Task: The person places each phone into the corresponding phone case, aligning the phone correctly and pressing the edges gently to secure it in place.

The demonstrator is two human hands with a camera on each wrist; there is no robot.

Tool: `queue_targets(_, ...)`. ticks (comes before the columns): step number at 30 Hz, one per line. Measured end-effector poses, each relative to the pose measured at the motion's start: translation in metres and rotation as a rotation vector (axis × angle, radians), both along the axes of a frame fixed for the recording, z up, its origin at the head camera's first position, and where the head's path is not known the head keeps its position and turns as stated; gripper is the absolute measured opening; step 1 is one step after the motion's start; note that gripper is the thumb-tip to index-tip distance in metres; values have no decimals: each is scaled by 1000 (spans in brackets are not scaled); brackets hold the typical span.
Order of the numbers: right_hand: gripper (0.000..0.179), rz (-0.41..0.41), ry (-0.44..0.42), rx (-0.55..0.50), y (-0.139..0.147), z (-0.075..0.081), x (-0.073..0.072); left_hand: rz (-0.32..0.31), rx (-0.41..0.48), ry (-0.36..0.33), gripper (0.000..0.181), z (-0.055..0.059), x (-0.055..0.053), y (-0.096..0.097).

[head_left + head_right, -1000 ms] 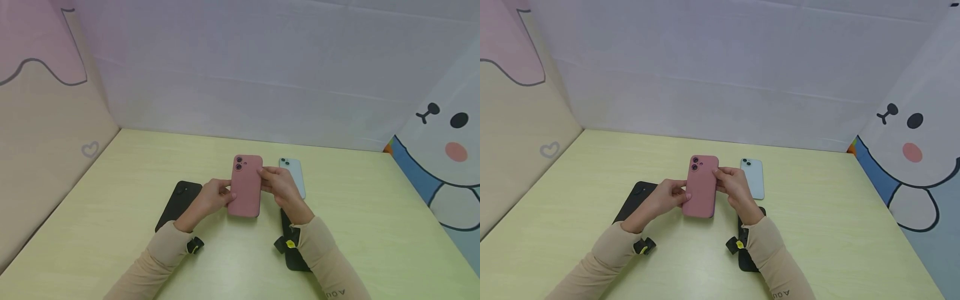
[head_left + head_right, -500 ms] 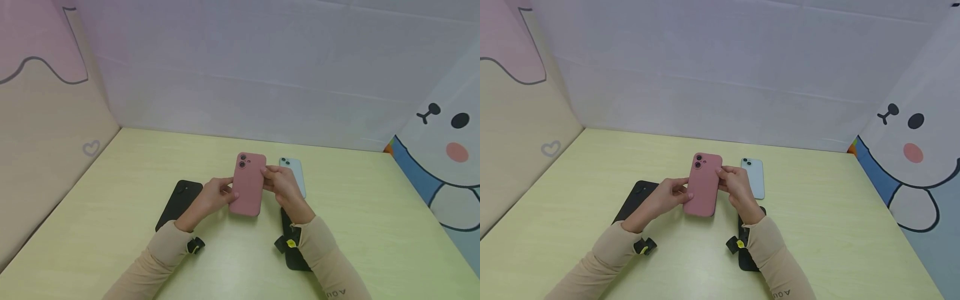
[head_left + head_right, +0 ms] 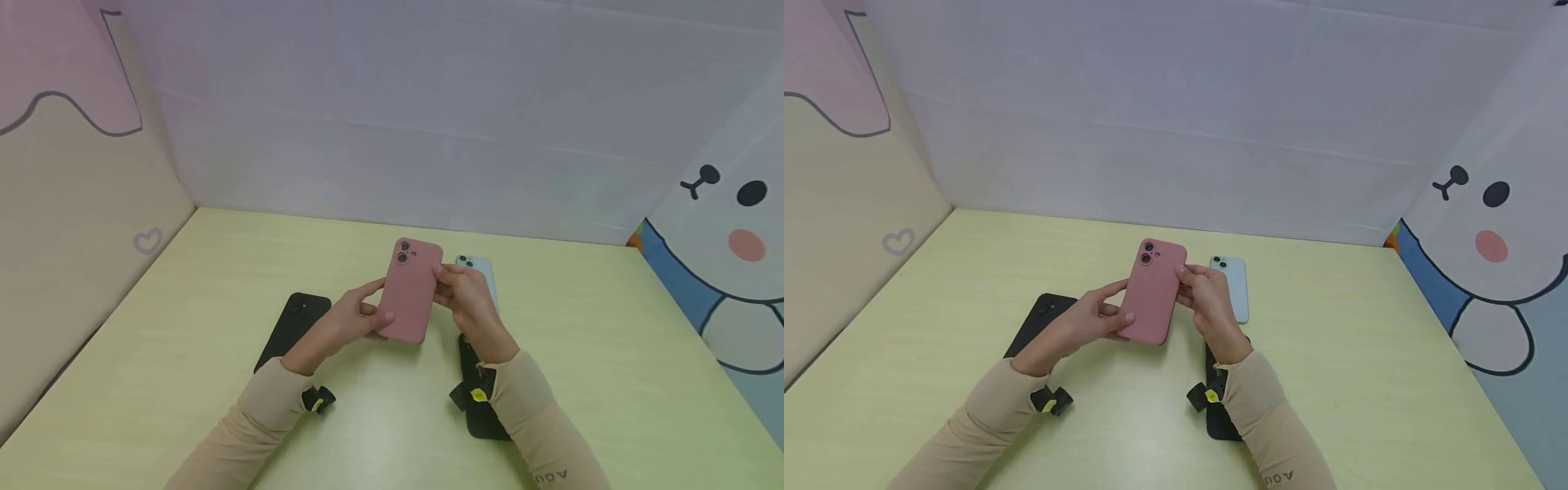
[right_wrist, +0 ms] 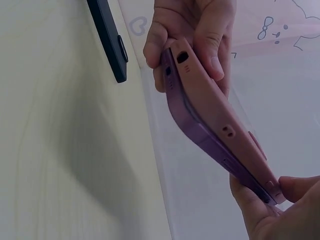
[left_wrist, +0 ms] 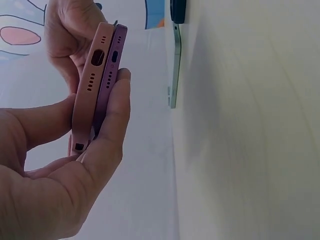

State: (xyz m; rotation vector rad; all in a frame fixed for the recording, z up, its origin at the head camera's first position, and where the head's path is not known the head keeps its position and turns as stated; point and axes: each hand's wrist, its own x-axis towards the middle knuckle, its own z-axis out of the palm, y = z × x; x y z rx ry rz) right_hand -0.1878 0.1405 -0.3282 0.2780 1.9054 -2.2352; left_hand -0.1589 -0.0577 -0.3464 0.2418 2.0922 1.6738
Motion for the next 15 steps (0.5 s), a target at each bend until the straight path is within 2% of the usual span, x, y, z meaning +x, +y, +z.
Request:
queue_targets(5, 33, 13, 1, -7, 0, 0, 0, 41, -23, 8, 68, 1, 1, 1)
queue_targets(15, 36, 38, 6, 1, 0, 1, 0, 83, -46, 35, 69, 2, 2, 3)
